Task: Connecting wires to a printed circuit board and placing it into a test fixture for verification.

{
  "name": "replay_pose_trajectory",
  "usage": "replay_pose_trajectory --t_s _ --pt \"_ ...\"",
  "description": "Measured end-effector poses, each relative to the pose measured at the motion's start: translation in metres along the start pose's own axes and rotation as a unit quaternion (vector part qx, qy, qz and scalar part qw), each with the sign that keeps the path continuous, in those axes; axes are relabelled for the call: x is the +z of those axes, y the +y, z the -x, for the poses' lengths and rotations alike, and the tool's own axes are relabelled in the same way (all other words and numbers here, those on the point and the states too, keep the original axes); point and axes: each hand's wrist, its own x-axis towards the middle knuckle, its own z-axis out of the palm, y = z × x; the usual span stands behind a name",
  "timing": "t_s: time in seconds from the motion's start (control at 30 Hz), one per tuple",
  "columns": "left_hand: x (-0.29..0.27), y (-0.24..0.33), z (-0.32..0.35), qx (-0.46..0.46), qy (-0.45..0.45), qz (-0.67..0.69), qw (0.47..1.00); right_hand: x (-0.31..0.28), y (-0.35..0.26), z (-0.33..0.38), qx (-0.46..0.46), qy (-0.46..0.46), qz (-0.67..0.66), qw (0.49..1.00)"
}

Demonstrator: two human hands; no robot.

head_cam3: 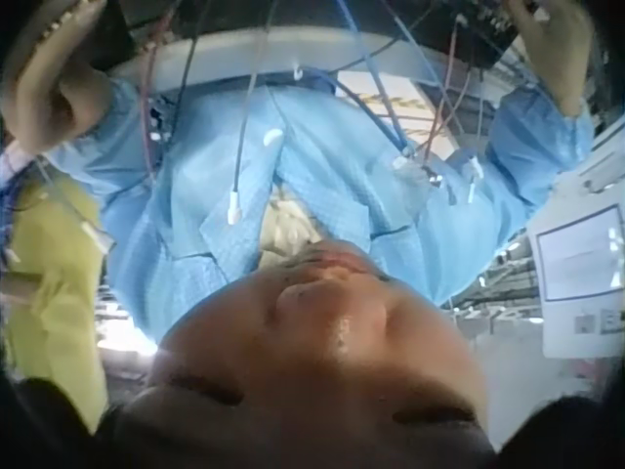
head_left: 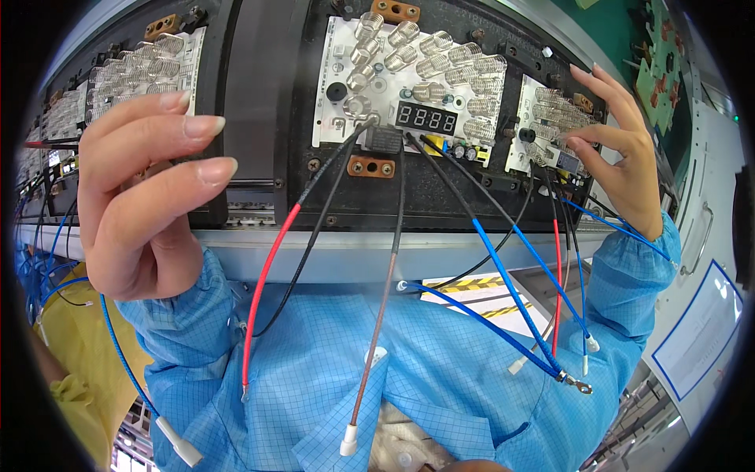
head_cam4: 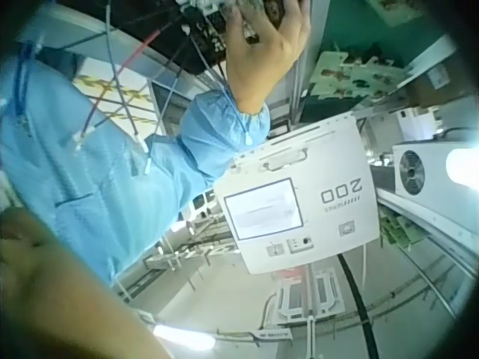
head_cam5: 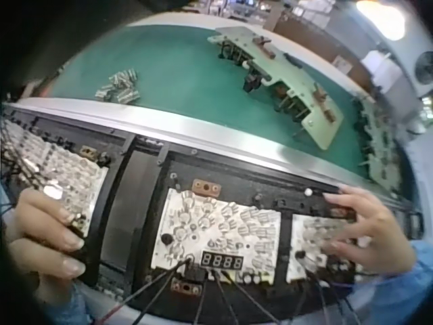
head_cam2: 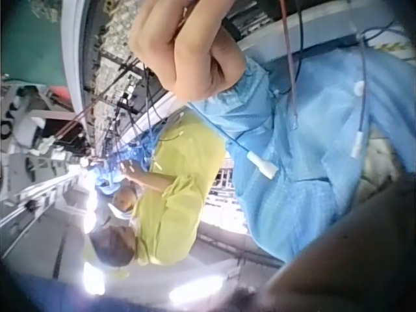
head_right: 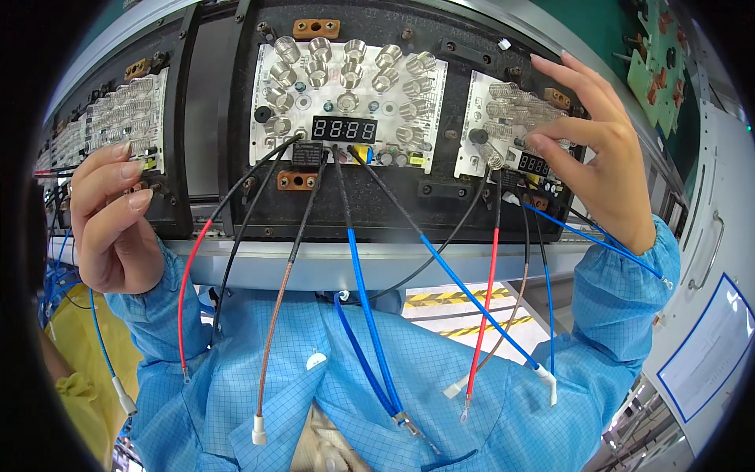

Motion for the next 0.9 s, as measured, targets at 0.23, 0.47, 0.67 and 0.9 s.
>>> replay_pose_trajectory --t_s 0.23,0.47,0.67,0.9 --pt "-0.005 0.003 0.000 0.015 0.030 0.004 0.999 -0.025 0.054 0.031 0.032 0.046 -0.429 0.902" --pt "-0.004 0.004 0.001 -0.046 0.082 0.147 0.985 -0.016 0.083 0.105 0.146 0.318 -0.644 0.680" --pt "-0.003 0.019 0.003 -0.062 0.102 0.184 0.976 -0.008 0.038 0.138 0.200 0.348 -0.604 0.688" --pt "-0.024 0.027 -0.004 -0.159 -0.017 0.179 0.971 -0.043 -0.014 0.132 0.231 0.179 -0.392 0.872"
